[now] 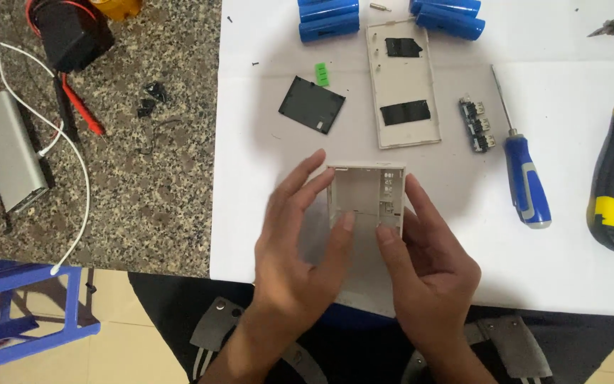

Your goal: Inspecting and assembling a portable power bank by prying the case and inserting batteries.

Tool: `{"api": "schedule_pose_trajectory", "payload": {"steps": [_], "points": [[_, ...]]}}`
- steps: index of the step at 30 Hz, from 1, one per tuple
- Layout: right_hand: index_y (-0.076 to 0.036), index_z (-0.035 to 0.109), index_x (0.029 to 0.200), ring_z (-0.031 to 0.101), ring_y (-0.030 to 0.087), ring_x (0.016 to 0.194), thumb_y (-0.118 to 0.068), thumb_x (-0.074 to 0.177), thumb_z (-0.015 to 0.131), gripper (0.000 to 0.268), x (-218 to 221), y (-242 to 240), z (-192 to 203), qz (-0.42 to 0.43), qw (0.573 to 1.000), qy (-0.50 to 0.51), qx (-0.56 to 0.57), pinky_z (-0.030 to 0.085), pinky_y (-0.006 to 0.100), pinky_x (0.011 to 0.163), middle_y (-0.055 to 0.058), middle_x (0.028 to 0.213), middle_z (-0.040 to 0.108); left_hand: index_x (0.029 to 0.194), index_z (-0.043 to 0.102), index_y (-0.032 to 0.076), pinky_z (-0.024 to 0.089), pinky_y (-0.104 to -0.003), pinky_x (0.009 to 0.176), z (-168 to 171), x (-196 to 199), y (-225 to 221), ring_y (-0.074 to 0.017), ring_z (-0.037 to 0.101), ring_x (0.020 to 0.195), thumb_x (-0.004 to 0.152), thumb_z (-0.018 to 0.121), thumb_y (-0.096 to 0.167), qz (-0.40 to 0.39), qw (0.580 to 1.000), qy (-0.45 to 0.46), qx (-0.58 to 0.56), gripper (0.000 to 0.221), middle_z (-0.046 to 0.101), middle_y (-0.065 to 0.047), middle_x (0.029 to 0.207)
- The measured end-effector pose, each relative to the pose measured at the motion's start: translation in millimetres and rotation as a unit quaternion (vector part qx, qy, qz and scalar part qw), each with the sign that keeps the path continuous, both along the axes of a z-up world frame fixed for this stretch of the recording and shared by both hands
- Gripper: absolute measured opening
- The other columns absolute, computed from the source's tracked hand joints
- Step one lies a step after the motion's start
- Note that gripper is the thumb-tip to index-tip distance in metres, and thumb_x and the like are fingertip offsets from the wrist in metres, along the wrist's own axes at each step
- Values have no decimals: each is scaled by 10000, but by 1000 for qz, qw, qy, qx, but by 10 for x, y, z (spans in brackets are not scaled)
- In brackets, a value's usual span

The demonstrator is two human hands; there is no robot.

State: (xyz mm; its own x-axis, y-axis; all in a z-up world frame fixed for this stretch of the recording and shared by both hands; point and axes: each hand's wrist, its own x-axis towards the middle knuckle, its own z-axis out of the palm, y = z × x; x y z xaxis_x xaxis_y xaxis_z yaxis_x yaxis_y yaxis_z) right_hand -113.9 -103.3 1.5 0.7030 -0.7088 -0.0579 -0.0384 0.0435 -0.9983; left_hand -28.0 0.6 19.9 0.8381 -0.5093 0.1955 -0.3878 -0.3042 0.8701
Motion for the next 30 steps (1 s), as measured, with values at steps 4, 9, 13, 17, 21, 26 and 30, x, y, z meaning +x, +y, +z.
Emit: {"api": "schedule_pose_trajectory", "payload": {"steps": [4,9,13,17,21,26,30], "points": [[30,474,1480,659,197,1151,10,936,611,562,-12,4,-8,-3,1000,6,-1,579,328,1012,205,1342,674,1336,591,42,430,-478,1242,-42,58,24,-318,530,1434,1012,620,158,8,999,-43,0,345,560,-127,1476],[10,487,1476,676,181,1083,-11,944,617,548,-27,4,-22,7,1000,15,-16,630,320,946,187,1293,707,1188,642,64,514,-440,1168,-107,163,5,-301,648,1293,1012,636,104,24,997,-65,-32,181,692,-125,1269],[-5,489,1482,666,172,1089,-21,935,619,563,-29,-8,-18,13,999,34,3,599,307,953,190,1317,702,1123,648,52,556,-391,1084,-89,259,25,-275,698,1171,997,669,51,11,995,-81,-49,127,704,-135,1179],[-31,504,1469,705,190,1076,-65,936,627,548,-30,-15,14,14,998,53,-21,652,327,930,170,1293,721,1079,651,23,589,-369,1014,-37,307,18,-266,722,1069,980,690,-10,-14,993,-103,-57,111,706,-142,1120],[-37,509,1472,694,157,1050,-63,925,632,561,-24,-21,22,4,998,57,14,640,318,936,150,1283,728,1130,686,130,559,-298,959,-44,293,44,-157,723,1000,955,744,177,45,996,-71,33,191,752,9,1103],[-7,501,1479,683,170,1089,-28,939,607,551,-18,-16,29,1,999,36,23,609,311,953,160,1279,722,1221,637,101,589,-320,971,-39,293,48,-161,735,1071,968,711,135,23,999,-30,-8,266,744,-11,1158],[1,488,1495,679,171,1078,-17,951,589,554,-11,-35,49,-1,999,32,33,598,300,935,155,1245,729,1245,631,55,604,-294,989,-36,294,36,-164,720,1097,1025,584,124,8,992,98,-78,235,731,-67,1186]]}}
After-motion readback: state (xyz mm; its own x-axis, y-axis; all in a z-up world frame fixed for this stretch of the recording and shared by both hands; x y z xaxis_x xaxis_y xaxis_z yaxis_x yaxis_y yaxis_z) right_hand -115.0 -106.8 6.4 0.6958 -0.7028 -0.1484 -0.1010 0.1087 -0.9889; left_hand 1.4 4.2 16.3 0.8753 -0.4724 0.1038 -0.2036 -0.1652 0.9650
